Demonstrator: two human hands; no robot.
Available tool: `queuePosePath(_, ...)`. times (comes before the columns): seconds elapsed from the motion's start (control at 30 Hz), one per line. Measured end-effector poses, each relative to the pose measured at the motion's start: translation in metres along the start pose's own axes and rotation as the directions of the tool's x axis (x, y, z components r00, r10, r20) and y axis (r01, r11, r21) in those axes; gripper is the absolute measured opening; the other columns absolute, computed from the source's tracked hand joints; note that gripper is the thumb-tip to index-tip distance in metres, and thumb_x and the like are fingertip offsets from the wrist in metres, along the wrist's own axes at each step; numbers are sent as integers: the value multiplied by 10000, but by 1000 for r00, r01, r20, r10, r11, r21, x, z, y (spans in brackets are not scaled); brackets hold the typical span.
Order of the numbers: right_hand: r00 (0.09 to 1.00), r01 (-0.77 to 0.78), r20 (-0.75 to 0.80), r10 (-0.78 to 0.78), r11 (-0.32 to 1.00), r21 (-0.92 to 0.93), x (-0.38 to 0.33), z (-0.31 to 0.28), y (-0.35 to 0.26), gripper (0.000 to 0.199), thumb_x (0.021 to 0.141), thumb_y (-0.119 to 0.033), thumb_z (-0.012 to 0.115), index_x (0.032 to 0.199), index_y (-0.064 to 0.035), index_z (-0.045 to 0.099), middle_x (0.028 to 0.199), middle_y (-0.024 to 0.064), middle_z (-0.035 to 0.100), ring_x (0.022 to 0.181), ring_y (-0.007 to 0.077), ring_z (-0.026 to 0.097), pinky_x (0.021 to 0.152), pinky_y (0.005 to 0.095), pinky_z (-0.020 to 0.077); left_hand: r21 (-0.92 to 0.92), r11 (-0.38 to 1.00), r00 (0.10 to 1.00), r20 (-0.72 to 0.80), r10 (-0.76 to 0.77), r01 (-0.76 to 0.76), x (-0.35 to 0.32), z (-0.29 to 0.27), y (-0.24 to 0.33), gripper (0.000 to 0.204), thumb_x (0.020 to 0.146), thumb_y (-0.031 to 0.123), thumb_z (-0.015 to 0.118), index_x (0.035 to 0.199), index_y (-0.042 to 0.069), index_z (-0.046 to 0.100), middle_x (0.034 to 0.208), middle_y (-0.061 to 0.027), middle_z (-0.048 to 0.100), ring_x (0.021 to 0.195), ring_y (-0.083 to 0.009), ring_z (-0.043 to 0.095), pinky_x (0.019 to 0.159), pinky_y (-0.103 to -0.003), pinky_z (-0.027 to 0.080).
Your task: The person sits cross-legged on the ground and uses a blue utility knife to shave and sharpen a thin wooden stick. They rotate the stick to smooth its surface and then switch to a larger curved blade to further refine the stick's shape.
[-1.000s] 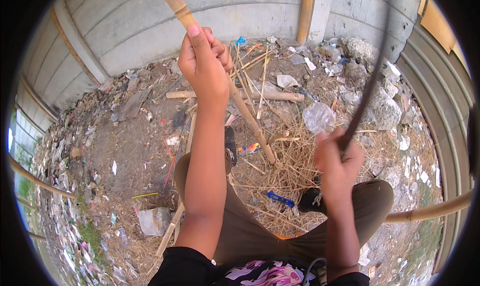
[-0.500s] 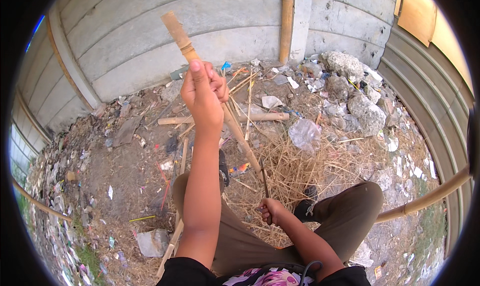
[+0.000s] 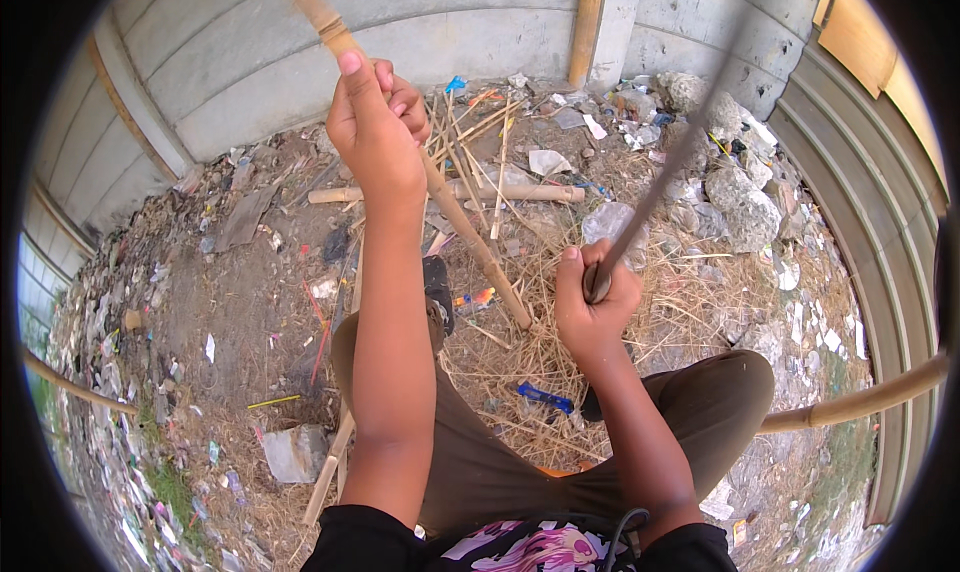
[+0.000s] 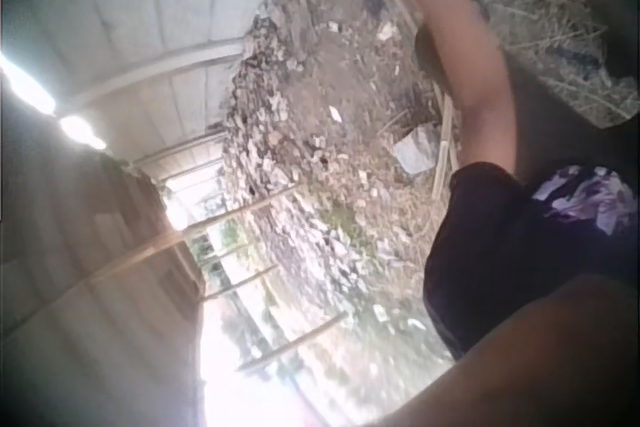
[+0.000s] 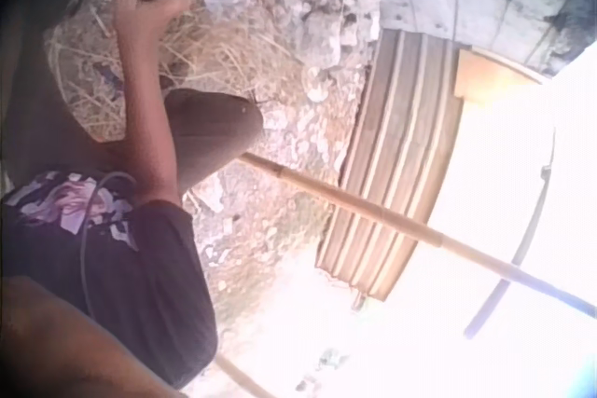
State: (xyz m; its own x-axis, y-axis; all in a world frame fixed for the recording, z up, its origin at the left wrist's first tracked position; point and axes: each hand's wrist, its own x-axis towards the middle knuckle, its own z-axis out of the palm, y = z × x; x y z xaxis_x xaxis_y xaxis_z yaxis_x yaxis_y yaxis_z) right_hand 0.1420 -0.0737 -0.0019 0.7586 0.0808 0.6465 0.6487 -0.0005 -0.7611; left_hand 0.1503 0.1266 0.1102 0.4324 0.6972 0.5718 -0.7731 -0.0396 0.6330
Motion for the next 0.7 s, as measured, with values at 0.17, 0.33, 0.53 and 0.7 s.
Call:
queuePosePath(0.17, 661, -637, 238, 712, 700, -323, -168, -2, 147, 140, 852, -98, 696, 812, 24, 640, 679, 121, 631, 574, 160, 573, 564, 366, 466, -26, 996, 994, 72, 84, -83, -5, 16, -12, 481, 1049, 501, 463, 818, 80, 447, 585, 23, 308, 446, -56, 220, 410, -242, 177)
queuePosePath(0.33, -154, -988, 387, 909, -138, -69, -200, -26, 206, 211, 847, -77, 547, 655, -100, 464, 500, 29, 382, 409, 161, 343, 430, 374, 291, -50, 998, 998, 46, 42, -40, 9, -7, -4, 484, 1041, 505, 484, 820, 76, 447, 588, 24, 326, 444, -51, 239, 404, -240, 183)
queuePosePath(0.53, -151, -976, 484, 862, -207, 65, -137, -16, 153, 292, 854, -116, 548, 597, -133, 412, 477, -24, 365, 393, 120, 317, 428, 334, 289, -14, 999, 999, -27, 38, -39, 23, -31, -10, 498, 1037, 516, 484, 824, 68, 449, 593, 27, 328, 443, -51, 234, 402, -241, 183)
queuePosePath(0.7, 781, -559, 226, 583, 813, -163, -64, 3, 74, 320, 947, -165, 575, 647, -86, 501, 537, -27, 479, 444, 70, 414, 430, 296, 329, -22, 999, 999, 32, 40, -40, 20, -30, -6, 499, 1038, 527, 472, 824, 77, 436, 587, 28, 296, 449, -59, 208, 412, -248, 167)
